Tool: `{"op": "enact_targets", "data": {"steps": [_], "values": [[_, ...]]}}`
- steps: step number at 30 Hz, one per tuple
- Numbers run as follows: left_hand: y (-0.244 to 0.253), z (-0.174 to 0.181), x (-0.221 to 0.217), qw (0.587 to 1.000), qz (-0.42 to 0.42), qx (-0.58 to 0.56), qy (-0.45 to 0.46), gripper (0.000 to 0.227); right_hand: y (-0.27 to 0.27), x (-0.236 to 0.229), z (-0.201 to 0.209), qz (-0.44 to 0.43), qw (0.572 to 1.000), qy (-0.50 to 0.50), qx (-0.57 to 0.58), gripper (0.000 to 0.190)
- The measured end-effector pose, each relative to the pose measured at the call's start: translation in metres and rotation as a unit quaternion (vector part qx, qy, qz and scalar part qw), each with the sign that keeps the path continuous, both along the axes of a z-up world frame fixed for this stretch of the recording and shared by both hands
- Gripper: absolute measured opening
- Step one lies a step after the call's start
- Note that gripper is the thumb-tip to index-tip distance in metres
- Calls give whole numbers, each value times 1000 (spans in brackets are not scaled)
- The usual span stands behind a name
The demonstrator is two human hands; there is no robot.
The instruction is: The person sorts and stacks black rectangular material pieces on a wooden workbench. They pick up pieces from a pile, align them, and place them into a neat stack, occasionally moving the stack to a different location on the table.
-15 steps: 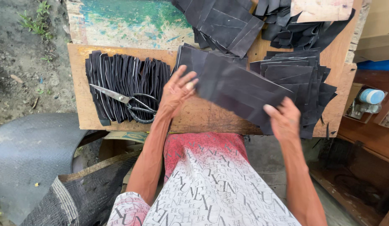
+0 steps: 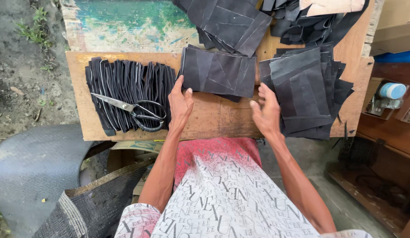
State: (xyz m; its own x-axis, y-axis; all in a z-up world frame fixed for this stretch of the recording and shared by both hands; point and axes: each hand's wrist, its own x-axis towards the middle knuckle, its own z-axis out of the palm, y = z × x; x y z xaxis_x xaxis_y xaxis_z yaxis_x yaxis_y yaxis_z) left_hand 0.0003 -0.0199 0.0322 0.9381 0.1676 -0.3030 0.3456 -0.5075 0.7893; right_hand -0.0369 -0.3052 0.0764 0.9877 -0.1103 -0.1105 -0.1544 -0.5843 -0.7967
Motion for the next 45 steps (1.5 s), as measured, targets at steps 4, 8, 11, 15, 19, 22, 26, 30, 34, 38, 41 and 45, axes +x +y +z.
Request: {"op": "enact_targets", "data": {"steps": [4,8,11,15,19,22,26,30,34,38,41,45], "values": [[1,-12,4,987,83,-129,-37,57,17,16,-38,-54,998,32,20,63],[-1,-39,14,919,172,-349,59,55,16,32,-44,-116,982,138,54,51],[-4,-55,20,915,171,-355,90,49,19,41,-37,-79,993,81,-13,43],[-3,-74,22,906,170,-383,65,44,23,39,-25,5,992,-50,-119,51],[-7,-79,18,831,248,-485,118,36,24,36,-44,-49,998,2,-50,36],[-14,-78,13,746,312,-566,161,42,16,41,-74,-106,983,83,127,31],[-18,-86,8,751,334,-549,151,52,-2,47,-85,-130,909,149,366,42],[-20,-87,6,762,339,-538,125,52,-7,46,-69,-141,834,228,482,46],[-19,-72,3,771,307,-551,90,43,-3,49,-51,-114,824,212,513,54],[-15,-64,0,773,271,-566,93,34,2,51,-43,-114,851,170,483,51],[-14,-67,-2,771,242,-581,96,31,0,48,-40,-116,860,162,470,45],[-15,-76,-11,772,237,-580,106,30,-2,39,-37,-121,875,153,442,43]]}}
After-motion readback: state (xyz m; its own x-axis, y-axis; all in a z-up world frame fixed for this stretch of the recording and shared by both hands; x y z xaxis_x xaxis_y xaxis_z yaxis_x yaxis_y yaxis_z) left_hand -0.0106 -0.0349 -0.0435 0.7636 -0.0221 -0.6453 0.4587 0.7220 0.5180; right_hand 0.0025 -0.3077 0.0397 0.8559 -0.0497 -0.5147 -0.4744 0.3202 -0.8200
